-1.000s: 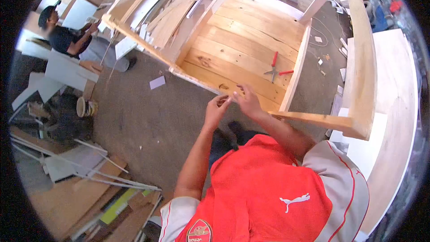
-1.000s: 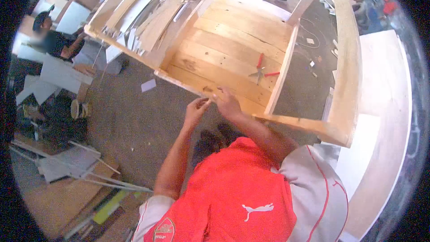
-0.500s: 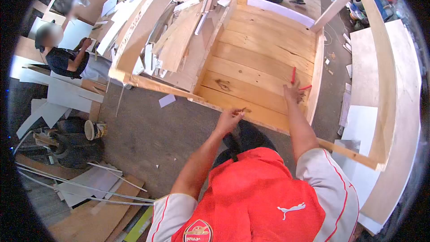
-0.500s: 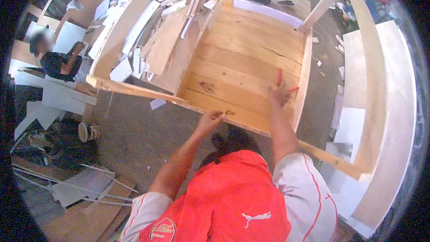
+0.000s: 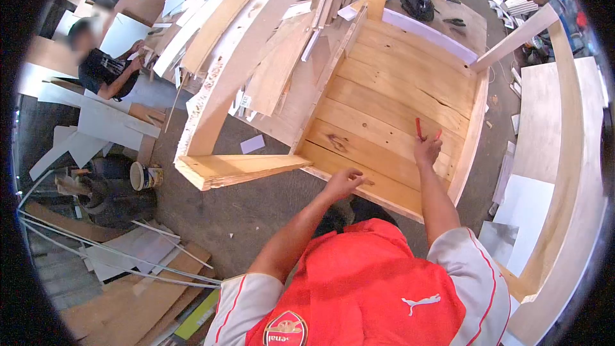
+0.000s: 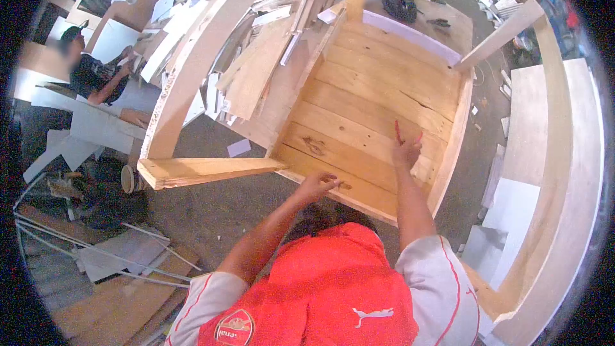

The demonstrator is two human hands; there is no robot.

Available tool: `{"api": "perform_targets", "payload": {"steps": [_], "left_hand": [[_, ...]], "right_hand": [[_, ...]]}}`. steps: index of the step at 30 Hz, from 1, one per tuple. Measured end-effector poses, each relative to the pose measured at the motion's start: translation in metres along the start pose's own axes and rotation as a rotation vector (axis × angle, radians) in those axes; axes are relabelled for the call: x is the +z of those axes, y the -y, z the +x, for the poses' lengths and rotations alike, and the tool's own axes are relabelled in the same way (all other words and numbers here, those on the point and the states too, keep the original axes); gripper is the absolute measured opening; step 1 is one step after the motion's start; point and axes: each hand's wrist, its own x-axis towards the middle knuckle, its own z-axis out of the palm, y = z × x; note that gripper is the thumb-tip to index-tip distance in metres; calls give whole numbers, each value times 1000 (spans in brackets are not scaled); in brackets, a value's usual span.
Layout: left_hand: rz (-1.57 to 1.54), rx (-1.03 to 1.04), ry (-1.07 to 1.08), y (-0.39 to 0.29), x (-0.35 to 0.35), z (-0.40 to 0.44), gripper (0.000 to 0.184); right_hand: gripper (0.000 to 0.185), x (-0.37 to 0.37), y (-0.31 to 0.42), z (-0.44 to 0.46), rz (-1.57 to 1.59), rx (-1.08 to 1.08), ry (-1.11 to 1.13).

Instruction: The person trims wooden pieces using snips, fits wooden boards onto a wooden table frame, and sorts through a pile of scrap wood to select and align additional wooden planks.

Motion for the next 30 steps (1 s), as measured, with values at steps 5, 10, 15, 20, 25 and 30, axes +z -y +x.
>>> {"api": "perform_targets", "payload": {"steps": [5,10,15,20,25,30], "left_hand": [[-220,46,25,28,0,15,65],[-473,115,110,16,-24,-27,90],[-594,319,289,60,-75,-86,126],[-833,514,283,116,-136,-160,137],[-904,528,10,176,-212,-196,131],[-690,457,-318,197,-284,-217,107]], "right_hand": [[31,-86,72,-52,430,-118,469],[24,-132,108,-146,580,-723,403],[26,-165,150,-251,610,-948,619],[27,-147,203,-338,564,-1063,704],[62,-143,309,-399,686,-1163,720],[108,-108,399,-435,746,-1125,811]]}}
